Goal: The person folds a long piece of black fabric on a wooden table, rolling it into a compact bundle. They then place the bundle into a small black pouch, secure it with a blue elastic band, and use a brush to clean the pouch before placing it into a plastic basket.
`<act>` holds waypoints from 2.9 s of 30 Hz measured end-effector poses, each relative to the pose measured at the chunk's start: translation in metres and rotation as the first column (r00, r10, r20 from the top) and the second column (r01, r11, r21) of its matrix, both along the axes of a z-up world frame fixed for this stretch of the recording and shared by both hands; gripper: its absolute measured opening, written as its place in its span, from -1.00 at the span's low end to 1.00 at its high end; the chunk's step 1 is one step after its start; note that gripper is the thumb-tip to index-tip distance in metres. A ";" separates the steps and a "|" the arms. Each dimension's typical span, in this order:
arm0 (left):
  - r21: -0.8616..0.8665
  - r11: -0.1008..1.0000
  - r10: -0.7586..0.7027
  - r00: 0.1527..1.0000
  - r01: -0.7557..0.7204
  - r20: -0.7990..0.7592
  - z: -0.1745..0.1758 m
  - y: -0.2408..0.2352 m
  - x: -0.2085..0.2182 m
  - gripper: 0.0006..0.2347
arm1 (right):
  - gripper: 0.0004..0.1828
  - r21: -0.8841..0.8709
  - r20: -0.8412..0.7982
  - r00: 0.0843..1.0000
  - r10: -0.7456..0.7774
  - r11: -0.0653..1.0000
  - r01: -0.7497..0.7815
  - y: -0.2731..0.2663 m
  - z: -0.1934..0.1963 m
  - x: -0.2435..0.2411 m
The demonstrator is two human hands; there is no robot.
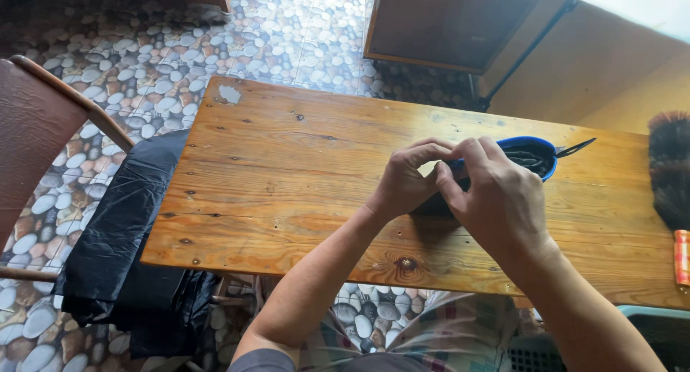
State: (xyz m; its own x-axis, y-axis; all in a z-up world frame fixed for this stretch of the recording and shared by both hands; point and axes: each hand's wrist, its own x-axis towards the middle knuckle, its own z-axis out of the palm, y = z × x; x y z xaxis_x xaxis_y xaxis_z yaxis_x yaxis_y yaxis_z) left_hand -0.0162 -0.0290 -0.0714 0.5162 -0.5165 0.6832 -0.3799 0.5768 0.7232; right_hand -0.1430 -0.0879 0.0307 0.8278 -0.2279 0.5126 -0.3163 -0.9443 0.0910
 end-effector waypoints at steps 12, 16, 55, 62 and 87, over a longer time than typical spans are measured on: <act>-0.034 0.998 -0.056 0.998 0.056 -0.001 0.004 0.005 0.000 -0.92 | -0.63 0.218 -0.303 0.938 0.171 0.970 -0.106 -0.010 0.034 -0.007; -0.001 1.000 -0.025 1.000 0.025 0.018 0.002 0.003 0.002 -0.90 | -0.81 0.000 -0.530 0.846 0.061 0.997 -0.072 -0.003 0.046 0.005; -0.020 0.999 0.029 0.999 -0.030 -0.017 -0.003 -0.002 -0.004 -0.85 | -0.77 0.260 -0.211 0.977 0.007 0.964 0.050 -0.001 0.026 0.007; -0.029 0.999 -0.021 0.993 0.018 -0.115 0.007 0.010 -0.004 -0.79 | -0.77 0.355 -0.208 0.977 -0.043 0.927 0.116 -0.012 0.040 -0.007; 0.385 0.894 -0.048 0.804 -0.231 0.592 0.095 0.082 0.012 -0.78 | -0.49 0.300 0.184 0.849 0.495 0.794 -0.528 -0.082 -0.008 -0.046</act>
State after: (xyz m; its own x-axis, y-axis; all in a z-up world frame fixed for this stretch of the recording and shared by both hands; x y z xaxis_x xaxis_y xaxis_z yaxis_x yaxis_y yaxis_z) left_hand -0.0045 0.0526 0.0236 0.1604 -0.7911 0.5903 -0.8346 0.2106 0.5090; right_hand -0.1888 -0.1698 0.0232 0.8247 0.0486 0.5635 0.2303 -0.9388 -0.2560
